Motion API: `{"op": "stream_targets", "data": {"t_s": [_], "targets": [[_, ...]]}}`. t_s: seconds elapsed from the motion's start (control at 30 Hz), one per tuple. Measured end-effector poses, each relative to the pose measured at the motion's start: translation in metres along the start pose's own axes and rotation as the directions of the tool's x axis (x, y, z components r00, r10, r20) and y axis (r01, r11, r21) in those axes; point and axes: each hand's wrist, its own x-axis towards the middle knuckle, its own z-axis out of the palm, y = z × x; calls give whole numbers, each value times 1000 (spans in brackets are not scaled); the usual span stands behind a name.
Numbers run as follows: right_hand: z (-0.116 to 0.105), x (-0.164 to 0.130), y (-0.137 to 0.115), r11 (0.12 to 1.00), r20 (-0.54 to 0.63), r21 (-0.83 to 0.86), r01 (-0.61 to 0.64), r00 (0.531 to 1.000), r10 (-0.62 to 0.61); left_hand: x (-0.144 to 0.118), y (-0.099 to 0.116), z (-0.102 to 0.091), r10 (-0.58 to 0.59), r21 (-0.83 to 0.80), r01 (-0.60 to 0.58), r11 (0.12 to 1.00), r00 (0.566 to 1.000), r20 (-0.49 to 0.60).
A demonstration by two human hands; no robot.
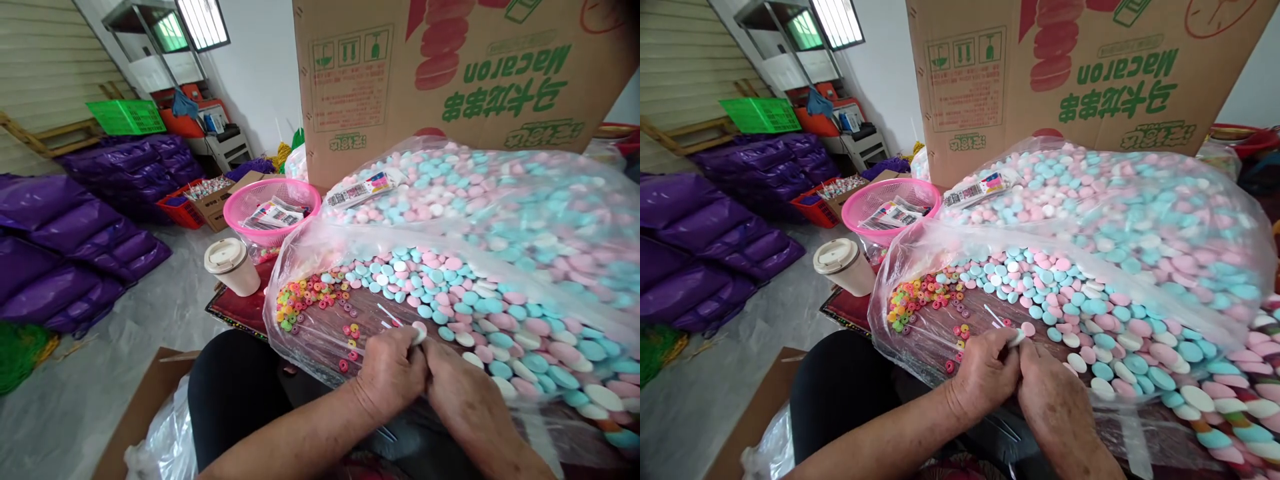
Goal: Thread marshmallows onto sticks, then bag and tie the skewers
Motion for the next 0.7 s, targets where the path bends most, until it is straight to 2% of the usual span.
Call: {"op": "stream_targets", "data": {"t_s": [0.1,0.2,0.23,0.3,0.4,0.57,0.63,0.67,0.7], "targets": [[6,6,7,988,-90,142,64,995,-52,1,-6,-14,-15,70,11,998,998,67],[9,10,20,965,-211,242,97,977,-45,14,-25,-45,-171,284,168,944,985,-16],[9,10,23,961,-217,262,90,976,-33,19,-33,-55,-217,379,209,902,976,-21],[10,8,23,948,-186,303,94,982,-38,29,-46,-67,-256,431,238,870,967,-16],[13,2,11,922,-125,366,131,988,-91,37,-59,-69,-269,405,243,882,963,9],[18,-4,-7,930,-65,341,139,990,-124,33,-61,-68,-262,233,250,940,965,24],[17,-3,-11,943,-51,308,129,992,-119,29,-57,-69,-314,-14,315,949,947,66],[17,-2,-12,949,-47,291,118,993,-109,27,-54,-70,-348,-196,363,911,931,108],[16,-1,-13,955,-46,276,109,994,-100,25,-52,-71,-375,-382,407,830,914,159]]}}
